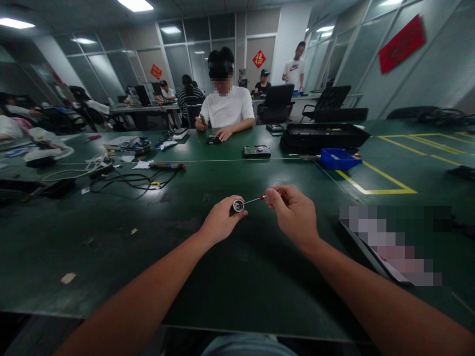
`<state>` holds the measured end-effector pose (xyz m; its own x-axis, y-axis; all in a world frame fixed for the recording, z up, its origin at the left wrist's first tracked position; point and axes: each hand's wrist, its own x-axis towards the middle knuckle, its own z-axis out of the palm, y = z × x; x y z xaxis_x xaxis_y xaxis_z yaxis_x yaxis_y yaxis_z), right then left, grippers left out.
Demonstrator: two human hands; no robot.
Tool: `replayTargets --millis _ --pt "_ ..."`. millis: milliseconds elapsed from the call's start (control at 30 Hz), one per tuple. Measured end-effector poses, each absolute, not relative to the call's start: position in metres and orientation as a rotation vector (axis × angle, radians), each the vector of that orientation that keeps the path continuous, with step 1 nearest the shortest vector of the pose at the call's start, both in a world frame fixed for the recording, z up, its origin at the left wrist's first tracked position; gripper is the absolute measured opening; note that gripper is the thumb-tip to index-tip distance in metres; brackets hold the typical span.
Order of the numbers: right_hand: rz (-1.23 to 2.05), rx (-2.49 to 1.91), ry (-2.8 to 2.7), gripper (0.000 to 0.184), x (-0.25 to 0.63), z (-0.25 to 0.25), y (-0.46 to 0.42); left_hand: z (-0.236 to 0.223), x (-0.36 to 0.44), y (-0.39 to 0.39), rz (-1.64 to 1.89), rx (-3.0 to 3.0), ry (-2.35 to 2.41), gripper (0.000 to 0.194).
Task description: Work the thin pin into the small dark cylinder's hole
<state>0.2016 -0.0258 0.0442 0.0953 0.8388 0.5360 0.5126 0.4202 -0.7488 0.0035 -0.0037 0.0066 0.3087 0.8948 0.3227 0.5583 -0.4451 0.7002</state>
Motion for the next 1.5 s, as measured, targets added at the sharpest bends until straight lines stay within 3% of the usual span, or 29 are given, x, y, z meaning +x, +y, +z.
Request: replayTargets --millis 367,533,667,933,1267,1500 --pt "0.016 -1.287 -1.744 0.049 0.201 0.042 -0.03 0.003 0.002 -0.003 0.963 2.17 1.283 0.024" --pt "-0.001 -1.24 -1.829 0.041 0.202 0.043 -0.032 0.0 0.001 -0.001 0.952 2.178 1.291 0.023" --pt "0.159 -1.098 -1.958 0.013 0.203 0.045 -0.031 0.0 0.001 0.0 0.959 2.176 1.297 0.021" --pt "0.321 -1.085 -1.884 0.018 0.2 0.043 -0.032 0.002 0.001 -0.002 0.931 2.161 1.336 0.02" --pt "1.095 -1.033 -1.164 0.031 0.203 0.021 0.0 0.004 0.001 -0.001 0.87 2.233 1.326 0.022" --pt "0.88 -1.055 -1.245 0.031 0.205 0.022 -0.001 0.001 0.001 0.001 0.826 2.228 1.356 0.022"
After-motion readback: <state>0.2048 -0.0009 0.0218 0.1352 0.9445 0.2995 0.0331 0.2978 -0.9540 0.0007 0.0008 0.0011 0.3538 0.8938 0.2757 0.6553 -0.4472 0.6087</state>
